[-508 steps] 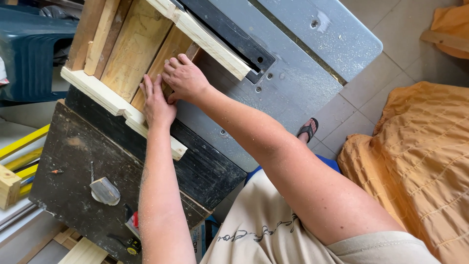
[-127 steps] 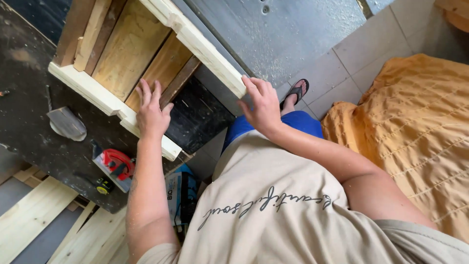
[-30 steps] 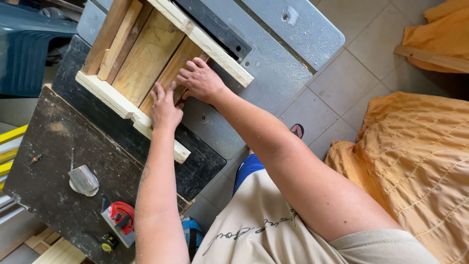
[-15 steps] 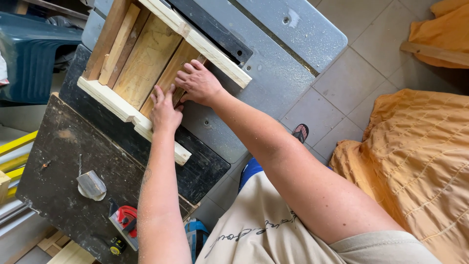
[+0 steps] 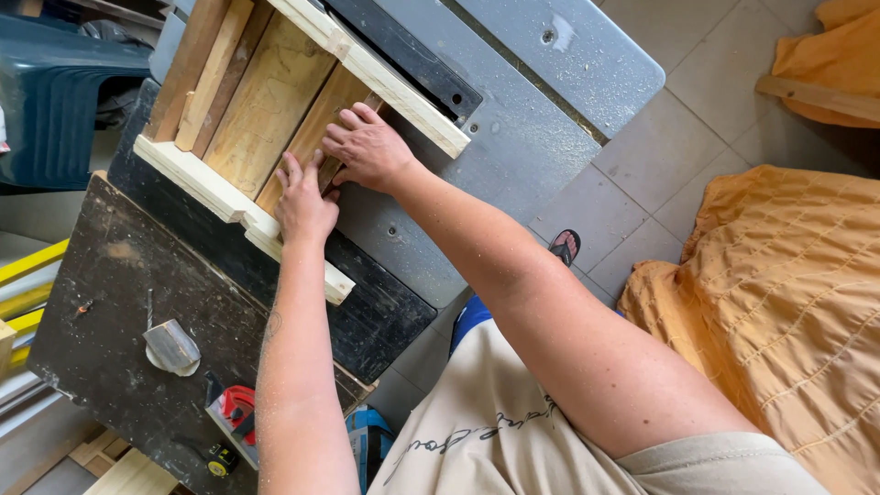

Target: The person uses a table saw to cut a wooden frame piece. They guide the frame along the saw blade with both hands, then lift and reposition it to continue cutting another section.

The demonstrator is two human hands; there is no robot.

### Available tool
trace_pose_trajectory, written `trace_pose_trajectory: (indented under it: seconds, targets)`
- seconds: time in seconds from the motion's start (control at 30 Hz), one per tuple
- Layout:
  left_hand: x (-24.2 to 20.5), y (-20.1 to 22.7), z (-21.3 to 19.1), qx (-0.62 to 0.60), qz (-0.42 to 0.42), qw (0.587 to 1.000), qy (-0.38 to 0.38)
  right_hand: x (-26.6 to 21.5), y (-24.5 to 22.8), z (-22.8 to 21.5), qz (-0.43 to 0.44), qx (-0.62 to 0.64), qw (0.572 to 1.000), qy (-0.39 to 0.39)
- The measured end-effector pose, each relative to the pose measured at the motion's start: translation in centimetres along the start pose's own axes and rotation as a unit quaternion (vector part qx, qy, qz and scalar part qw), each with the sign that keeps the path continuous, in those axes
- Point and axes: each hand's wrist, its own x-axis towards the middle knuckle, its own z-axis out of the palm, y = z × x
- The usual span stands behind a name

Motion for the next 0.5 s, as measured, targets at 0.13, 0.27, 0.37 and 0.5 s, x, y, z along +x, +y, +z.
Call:
trace_pose_trajectory:
  seconds: [0.13,0.27,0.37,0.5]
  targets:
    - [0.2,-0.1,0.1,-0.005,0.002,1.000,0.010,0.2,-0.9,-0.4,0.018,0.003,1.000,-0.001]
    - [0.0,0.2,-0.1,-0.008,0.010,1.000,0.020,0.0,-3.0,-1.4,0.066,-0.046,0.997,0.006]
    - [0.0,0.5,0.0,-0.009,0.008,1.000,0.026,0.0,-3.6,-2.1,0.087,-0.057,0.994,-0.019]
    - [0.2,0.2,0.0,-0.013,0.006,1.000,0.026,0.3,-2.9,0.3,0.105,-0.010,0.992,-0.073]
